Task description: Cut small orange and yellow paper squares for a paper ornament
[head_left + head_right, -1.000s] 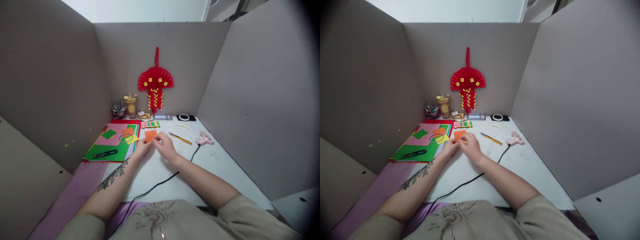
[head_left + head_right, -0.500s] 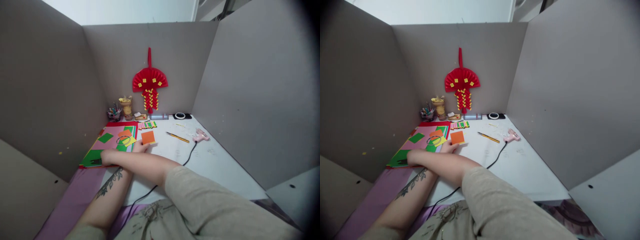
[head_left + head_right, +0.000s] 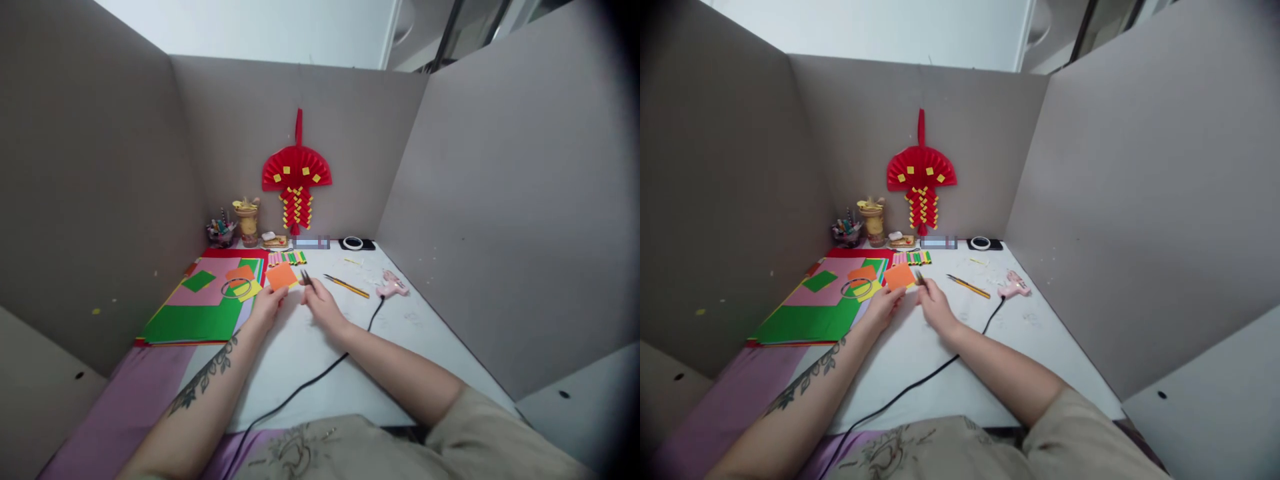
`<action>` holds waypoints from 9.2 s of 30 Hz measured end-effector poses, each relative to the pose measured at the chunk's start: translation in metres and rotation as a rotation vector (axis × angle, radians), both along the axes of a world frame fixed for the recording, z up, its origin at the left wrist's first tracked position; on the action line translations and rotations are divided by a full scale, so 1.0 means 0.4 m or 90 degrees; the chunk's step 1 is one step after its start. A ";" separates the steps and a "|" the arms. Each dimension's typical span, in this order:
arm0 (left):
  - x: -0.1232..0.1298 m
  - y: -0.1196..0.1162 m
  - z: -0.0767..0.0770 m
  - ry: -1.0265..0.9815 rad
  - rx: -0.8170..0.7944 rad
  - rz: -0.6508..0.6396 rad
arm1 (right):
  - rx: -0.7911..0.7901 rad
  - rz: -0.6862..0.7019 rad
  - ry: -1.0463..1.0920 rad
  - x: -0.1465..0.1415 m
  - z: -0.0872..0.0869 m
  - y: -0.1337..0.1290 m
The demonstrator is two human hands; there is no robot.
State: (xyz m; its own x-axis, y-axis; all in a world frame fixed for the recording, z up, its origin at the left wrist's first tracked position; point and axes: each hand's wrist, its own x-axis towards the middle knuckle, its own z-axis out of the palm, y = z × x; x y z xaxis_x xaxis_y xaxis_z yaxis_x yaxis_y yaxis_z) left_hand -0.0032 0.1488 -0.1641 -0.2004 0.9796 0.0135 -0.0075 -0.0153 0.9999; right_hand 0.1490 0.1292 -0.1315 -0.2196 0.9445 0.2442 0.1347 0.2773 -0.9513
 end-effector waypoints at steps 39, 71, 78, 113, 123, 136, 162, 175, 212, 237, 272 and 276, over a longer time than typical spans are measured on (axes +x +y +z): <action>0.033 -0.019 0.023 -0.136 -0.003 -0.069 | -0.189 0.002 0.122 0.025 -0.077 0.052; 0.030 -0.023 0.028 -0.126 -0.015 -0.076 | -0.169 -0.023 0.106 0.031 -0.059 0.047; 0.030 -0.024 0.031 -0.126 -0.023 -0.081 | -0.112 -0.069 0.152 0.050 -0.058 0.063; 0.040 -0.036 0.020 0.046 -0.015 -0.129 | 0.055 -0.052 -0.051 0.106 -0.038 0.087; 0.037 -0.037 0.019 0.084 -0.017 -0.130 | 0.031 -0.083 -0.003 0.115 -0.027 0.091; -0.019 -0.061 0.070 0.408 0.183 0.040 | -0.205 0.076 0.206 0.092 -0.029 0.063; 0.012 -0.069 0.077 1.011 0.416 -0.107 | -0.332 0.217 0.218 0.066 -0.023 0.019; 0.011 -0.067 0.059 0.910 0.396 -0.103 | -0.328 0.237 0.224 0.067 -0.032 0.024; 0.040 -0.069 0.051 0.397 0.196 -0.198 | 0.096 0.020 -0.144 0.102 -0.018 0.049; 0.004 -0.063 0.031 0.496 0.220 -0.175 | 0.005 -0.163 -0.751 0.475 -0.061 0.596; 0.011 -0.063 0.020 0.535 0.220 -0.208 | -0.007 -0.117 -0.841 0.464 -0.073 0.569; 0.011 -0.062 0.018 0.534 0.225 -0.215 | -0.043 -0.100 -0.796 0.475 -0.071 0.586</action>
State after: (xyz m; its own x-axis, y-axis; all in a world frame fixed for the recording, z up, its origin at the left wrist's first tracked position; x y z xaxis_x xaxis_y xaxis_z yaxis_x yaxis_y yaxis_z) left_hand 0.0010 0.1240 -0.1569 0.2999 0.8956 0.3286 0.6463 -0.4441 0.6205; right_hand 0.3389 0.3634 -0.1597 -0.1498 0.9837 -0.0993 0.9780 0.1326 -0.1613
